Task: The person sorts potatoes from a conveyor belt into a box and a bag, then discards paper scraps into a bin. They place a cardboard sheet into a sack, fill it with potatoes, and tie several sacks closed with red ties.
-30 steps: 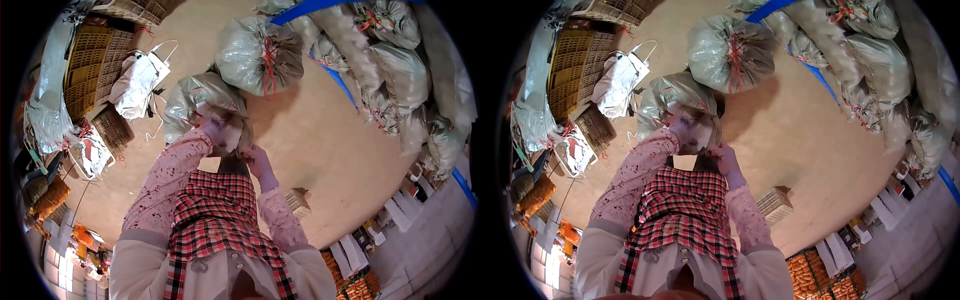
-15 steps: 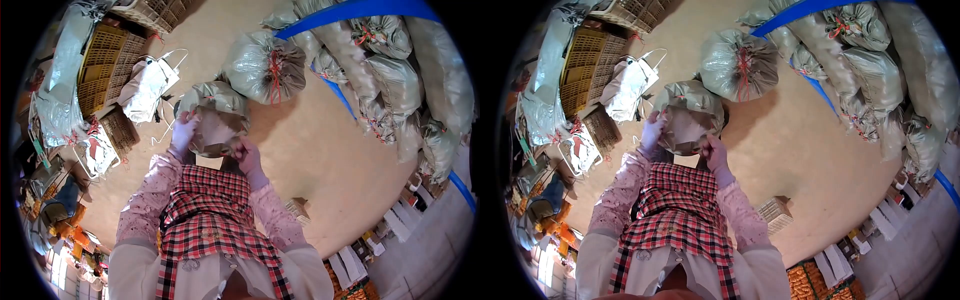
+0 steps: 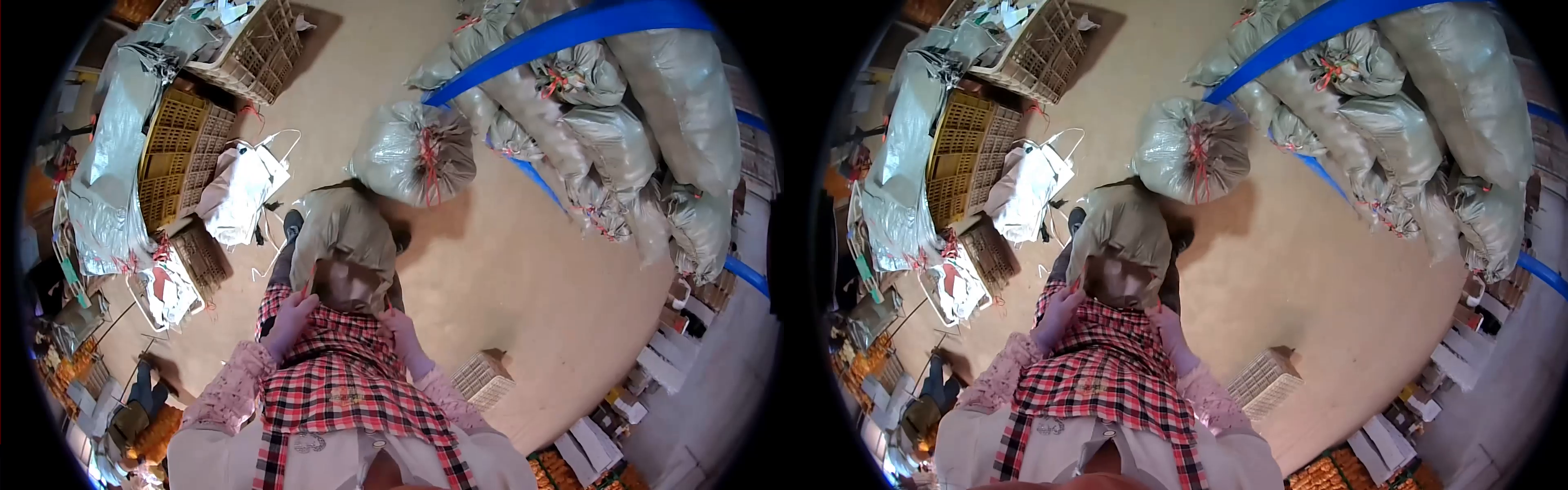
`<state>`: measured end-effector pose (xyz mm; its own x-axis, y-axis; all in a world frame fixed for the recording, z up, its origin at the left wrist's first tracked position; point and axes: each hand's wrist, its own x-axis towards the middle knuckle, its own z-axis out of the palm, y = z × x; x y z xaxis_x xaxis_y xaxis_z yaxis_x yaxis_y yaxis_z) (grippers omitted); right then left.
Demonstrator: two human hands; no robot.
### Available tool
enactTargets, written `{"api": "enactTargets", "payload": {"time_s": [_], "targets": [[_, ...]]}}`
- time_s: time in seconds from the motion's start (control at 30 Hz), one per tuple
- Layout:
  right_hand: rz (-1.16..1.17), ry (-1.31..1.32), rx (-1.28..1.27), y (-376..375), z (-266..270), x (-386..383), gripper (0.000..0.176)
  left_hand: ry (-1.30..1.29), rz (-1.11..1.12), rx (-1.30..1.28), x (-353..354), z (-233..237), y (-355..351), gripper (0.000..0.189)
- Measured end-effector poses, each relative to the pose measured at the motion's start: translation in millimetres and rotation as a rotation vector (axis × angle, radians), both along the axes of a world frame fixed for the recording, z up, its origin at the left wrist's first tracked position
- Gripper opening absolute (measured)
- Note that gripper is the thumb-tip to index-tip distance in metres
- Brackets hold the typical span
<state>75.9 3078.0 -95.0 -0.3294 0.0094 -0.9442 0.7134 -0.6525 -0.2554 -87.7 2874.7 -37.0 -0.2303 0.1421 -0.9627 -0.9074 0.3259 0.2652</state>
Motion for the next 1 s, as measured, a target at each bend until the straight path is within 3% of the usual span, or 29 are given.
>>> {"api": "enactTargets", "payload": {"time_s": [0.1,0.2,0.33,0.37,0.43,0.47,0.57,0.6,0.63,0.7,0.8,0.87,0.93,0.97,1.0], "targets": [[0.14,-0.112,0.048,18.3,16.0,1.2,0.008,0.104,-0.072,-0.044,22.2,-6.5,13.1,0.024],[0.131,0.007,0.002,58.7,16.1,23.4,0.011,0.08,0.114,0.062,40.9,13.0,45.6,0.022],[0.252,0.065,0.024,135.2,58.6,32.6,0.011,0.307,0.159,0.089,104.2,27.9,109.4,0.023],[0.514,0.152,0.16,151.1,69.8,44.5,0.011,0.305,0.112,0.138,112.5,42.8,116.1,0.021],[0.4,0.178,0.019,176.4,92.6,61.0,0.012,0.305,0.019,0.239,129.9,72.1,129.4,0.017],[0.352,0.163,-0.059,182.9,109.0,71.0,0.012,0.129,0.136,0.34,140.2,82.2,127.3,0.016],[0.301,0.131,-0.025,170.3,170.9,60.3,0.01,0.22,0.215,0.178,163.1,92.7,111.2,0.018],[0.297,0.136,-0.033,163.5,178.1,58.2,0.009,0.165,0.286,0.263,160.5,99.5,104.1,0.018],[0.425,0.09,0.037,160.6,190.6,50.9,0.009,0.44,0.006,0.242,177.3,75.2,86.1,0.019],[0.631,0.111,0.129,163.7,168.1,35.5,0.007,0.564,-0.036,0.188,192.5,32.9,83.4,0.022],[0.804,0.214,0.252,181.4,89.5,33.4,0.009,-0.021,0.152,0.178,183.0,2.2,94.2,0.018],[0.895,0.129,0.303,203.1,78.7,75.5,0.008,-0.205,0.736,0.236,201.6,-23.2,152.9,0.027],[1.027,0.175,0.39,243.3,42.8,39.9,0.007,0.226,0.63,0.27,217.8,-44.0,191.3,0.018],[0.906,0.121,0.288,262.8,43.2,29.8,0.008,0.437,0.588,0.266,226.6,-53.8,210.7,0.014],[0.769,0.022,0.187,284.7,57.6,39.0,0.009,0.278,0.6,0.27,230.4,-43.6,229.9,0.013]]}}
